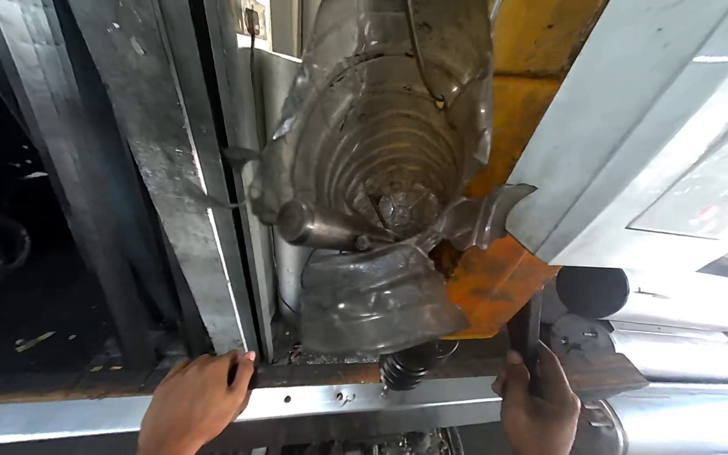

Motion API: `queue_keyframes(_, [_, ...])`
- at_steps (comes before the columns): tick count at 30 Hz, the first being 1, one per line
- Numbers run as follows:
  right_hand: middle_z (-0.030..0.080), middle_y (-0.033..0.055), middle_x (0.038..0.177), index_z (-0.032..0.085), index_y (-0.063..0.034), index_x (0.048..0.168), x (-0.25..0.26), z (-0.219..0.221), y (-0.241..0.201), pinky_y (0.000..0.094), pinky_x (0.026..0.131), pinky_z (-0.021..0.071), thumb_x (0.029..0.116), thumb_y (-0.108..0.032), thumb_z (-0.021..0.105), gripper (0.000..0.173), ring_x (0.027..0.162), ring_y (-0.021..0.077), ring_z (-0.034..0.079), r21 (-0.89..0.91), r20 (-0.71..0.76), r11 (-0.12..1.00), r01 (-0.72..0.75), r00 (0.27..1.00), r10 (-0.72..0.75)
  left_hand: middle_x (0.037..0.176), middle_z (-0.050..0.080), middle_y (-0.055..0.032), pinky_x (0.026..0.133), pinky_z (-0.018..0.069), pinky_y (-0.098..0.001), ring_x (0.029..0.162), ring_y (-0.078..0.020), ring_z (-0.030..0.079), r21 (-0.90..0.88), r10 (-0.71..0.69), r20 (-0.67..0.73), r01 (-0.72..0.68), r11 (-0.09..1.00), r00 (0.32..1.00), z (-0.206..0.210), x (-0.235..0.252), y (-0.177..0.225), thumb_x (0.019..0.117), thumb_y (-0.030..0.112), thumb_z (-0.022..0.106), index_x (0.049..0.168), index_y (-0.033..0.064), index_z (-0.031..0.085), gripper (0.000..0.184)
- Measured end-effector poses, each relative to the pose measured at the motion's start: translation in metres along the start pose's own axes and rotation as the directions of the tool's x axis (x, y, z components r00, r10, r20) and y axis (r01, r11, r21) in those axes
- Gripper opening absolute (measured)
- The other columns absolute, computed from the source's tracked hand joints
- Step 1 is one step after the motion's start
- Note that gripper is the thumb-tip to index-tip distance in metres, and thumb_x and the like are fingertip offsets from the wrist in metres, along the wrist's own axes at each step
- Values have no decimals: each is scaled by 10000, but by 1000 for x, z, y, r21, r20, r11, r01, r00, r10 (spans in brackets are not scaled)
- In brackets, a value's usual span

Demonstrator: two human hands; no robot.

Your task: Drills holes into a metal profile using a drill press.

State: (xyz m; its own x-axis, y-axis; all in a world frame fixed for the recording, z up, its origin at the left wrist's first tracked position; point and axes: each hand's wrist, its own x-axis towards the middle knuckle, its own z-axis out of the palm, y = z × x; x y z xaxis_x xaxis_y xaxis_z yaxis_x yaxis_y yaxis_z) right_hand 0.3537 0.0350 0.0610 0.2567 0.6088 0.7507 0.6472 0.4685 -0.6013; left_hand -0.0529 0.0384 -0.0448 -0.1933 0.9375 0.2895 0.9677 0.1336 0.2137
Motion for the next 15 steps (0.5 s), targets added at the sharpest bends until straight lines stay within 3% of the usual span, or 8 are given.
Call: queue_keyframes(15, [668, -12, 699, 574, 104, 1279, 0, 4, 1, 238, 451, 548, 962, -166, 581, 416, 512, 23, 615, -15, -19, 999, -47, 999, 47, 934, 754, -191, 982, 500, -567, 1010, -384, 724, -9, -9, 88, 9, 1000, 996, -10, 1, 2, 1041, 554, 204, 927, 45, 727, 738])
